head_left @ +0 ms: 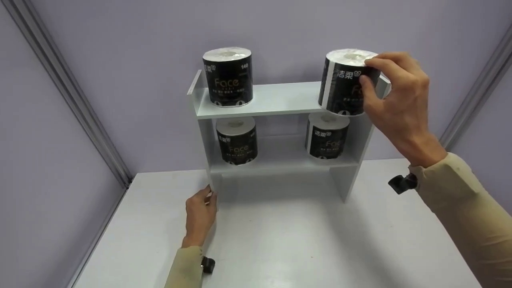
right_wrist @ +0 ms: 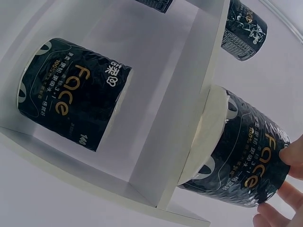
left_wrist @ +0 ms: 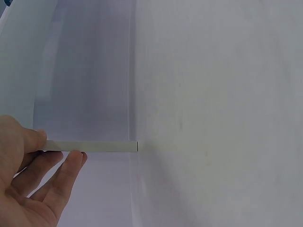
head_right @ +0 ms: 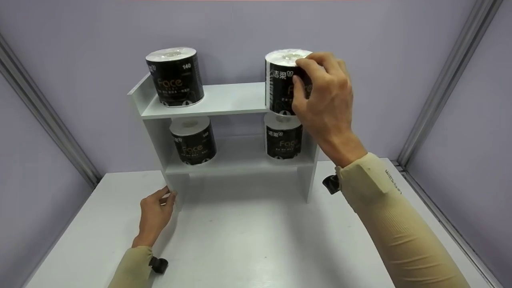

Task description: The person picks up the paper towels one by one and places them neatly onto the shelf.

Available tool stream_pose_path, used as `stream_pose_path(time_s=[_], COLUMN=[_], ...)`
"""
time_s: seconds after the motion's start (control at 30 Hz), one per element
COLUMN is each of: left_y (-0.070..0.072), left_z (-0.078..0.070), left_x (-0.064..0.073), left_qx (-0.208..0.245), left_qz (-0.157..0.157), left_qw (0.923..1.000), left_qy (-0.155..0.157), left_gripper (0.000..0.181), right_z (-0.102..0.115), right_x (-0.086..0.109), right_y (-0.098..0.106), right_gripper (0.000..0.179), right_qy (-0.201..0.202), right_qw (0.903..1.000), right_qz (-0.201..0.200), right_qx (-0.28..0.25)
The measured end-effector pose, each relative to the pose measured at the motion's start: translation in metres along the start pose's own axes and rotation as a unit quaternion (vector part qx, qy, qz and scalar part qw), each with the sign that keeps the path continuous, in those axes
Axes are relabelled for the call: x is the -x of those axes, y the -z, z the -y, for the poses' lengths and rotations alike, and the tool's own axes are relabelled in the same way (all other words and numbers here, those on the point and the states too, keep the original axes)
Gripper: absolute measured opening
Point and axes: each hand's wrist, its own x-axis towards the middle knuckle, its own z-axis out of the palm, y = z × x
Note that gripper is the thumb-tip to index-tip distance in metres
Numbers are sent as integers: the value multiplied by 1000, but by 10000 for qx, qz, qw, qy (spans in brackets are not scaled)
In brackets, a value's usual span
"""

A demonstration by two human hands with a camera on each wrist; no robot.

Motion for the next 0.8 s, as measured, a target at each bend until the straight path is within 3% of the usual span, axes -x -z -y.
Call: stream_pose_path(time_s=[0.8], left_y=[-2], left_z=[-1], left_x=[1], left_qx=[-21], left_qz=[-48], left_qw=[10000], left_qy=[33], left_gripper=[28], right_z=[-1], right_x=[-5], right_y=[-8], right_gripper=[26], right_qy=[-199], right_qw=[9998], right_qz=[-4], right_qx=[92])
